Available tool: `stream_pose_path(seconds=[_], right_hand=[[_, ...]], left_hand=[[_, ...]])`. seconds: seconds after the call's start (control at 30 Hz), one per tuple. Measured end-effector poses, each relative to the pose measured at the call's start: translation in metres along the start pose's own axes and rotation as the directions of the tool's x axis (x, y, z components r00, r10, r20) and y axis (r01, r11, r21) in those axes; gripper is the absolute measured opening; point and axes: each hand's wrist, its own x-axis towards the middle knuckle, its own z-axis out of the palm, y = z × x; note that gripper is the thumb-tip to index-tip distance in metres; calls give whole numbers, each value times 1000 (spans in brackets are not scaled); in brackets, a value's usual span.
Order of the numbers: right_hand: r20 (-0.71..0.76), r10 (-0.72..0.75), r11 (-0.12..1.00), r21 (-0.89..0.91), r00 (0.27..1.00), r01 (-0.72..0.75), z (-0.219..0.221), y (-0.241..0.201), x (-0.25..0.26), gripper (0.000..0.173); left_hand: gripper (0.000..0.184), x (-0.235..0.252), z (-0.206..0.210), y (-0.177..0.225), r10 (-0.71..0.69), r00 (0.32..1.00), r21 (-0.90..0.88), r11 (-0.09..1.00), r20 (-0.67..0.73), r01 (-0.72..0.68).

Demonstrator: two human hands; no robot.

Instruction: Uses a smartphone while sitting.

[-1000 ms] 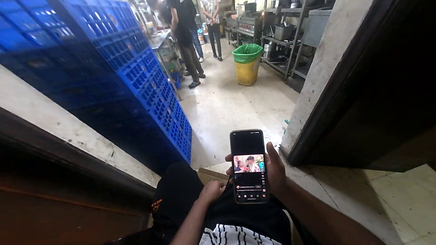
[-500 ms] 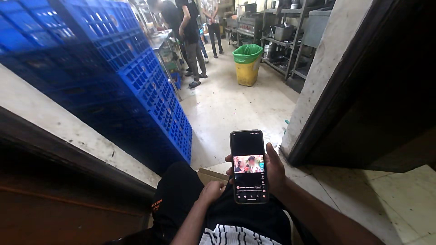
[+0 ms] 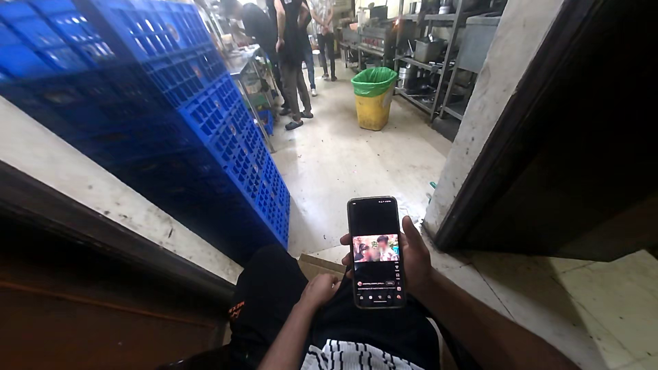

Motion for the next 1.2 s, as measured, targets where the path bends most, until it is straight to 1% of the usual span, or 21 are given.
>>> stream_pose_path(seconds=[0.3, 0.43, 0.83, 1.2], right_hand=[[-14, 5, 1000, -7, 1000, -5, 2, -1, 0, 87], [16, 6, 1000, 13, 1000, -6, -1, 0, 0, 86], [-11, 7, 1000, 9, 1000, -7, 2, 0, 0, 85], [6, -1, 1000, 13, 1000, 1, 0, 0, 0, 84]], left_hand=[[45, 0, 0, 0, 13, 1000, 14, 1000, -3, -13], [45, -1, -1, 1, 7, 1000, 12, 1000, 4, -7], [44, 5, 4, -3, 0, 1000, -29, 1000, -10, -1], [44, 4, 3, -2, -5, 1000, -20, 1000, -3, 5]])
